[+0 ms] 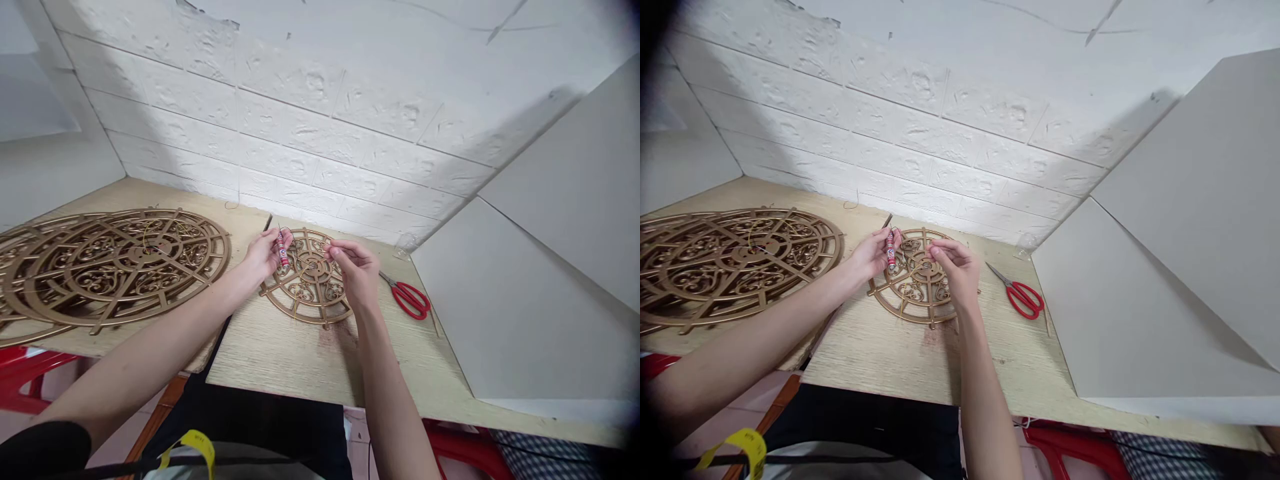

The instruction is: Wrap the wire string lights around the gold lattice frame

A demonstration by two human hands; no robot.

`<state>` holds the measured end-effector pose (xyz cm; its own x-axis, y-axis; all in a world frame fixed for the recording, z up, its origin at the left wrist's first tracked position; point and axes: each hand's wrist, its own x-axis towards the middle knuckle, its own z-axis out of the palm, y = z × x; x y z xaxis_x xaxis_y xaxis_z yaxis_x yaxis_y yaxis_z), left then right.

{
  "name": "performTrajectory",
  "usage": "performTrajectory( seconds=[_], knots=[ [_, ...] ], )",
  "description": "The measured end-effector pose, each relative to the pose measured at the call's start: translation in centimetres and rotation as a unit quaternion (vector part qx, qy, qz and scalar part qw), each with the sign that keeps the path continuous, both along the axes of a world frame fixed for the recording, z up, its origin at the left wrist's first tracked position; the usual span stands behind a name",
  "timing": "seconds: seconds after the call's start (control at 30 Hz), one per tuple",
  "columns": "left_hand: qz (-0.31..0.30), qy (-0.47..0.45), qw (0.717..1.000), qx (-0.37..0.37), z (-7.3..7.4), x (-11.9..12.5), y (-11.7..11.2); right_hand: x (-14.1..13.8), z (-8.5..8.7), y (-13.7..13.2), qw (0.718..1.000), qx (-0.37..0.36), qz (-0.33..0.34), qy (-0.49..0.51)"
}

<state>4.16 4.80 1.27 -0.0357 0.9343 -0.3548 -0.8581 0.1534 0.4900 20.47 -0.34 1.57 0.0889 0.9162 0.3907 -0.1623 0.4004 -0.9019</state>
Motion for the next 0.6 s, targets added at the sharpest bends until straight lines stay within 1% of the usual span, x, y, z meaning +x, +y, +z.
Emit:
performTrajectory(
  seconds=[0.1,0.17,0.3,0.37,0.47,0.53,0.6],
  knots=[
    [-0.001,-0.002,1.0,0.004,0.0,0.0,-0.1,-0.1,0.0,0.0,0.999,-0.015,0.025,0.015],
    [0.002,-0.005,1.0,0.003,0.1,0.1,-0.1,-0.1,0.0,0.0,0.999,-0.018,0.034,0.008],
    [0.005,-0.001,1.0,0.004,0.3,0.2,-0.2,-0.4,-0.4,0.1,0.996,-0.01,0.045,-0.071],
    [0.006,0.0,1.0,0.008,0.3,0.2,-0.3,-0.8,-0.7,0.1,0.991,0.007,0.05,-0.128],
    [-0.005,-0.001,1.0,0.024,0.3,0.2,-0.3,-1.9,-1.5,0.1,0.978,0.056,0.042,-0.196],
    [-0.02,0.002,0.999,0.036,0.2,0.1,-0.4,-2.8,-2.0,0.0,0.973,0.081,0.026,-0.213],
    [-0.037,0.01,0.998,0.047,-0.1,0.2,-0.3,-3.6,-2.4,0.0,0.975,0.09,0.007,-0.206]
  ],
)
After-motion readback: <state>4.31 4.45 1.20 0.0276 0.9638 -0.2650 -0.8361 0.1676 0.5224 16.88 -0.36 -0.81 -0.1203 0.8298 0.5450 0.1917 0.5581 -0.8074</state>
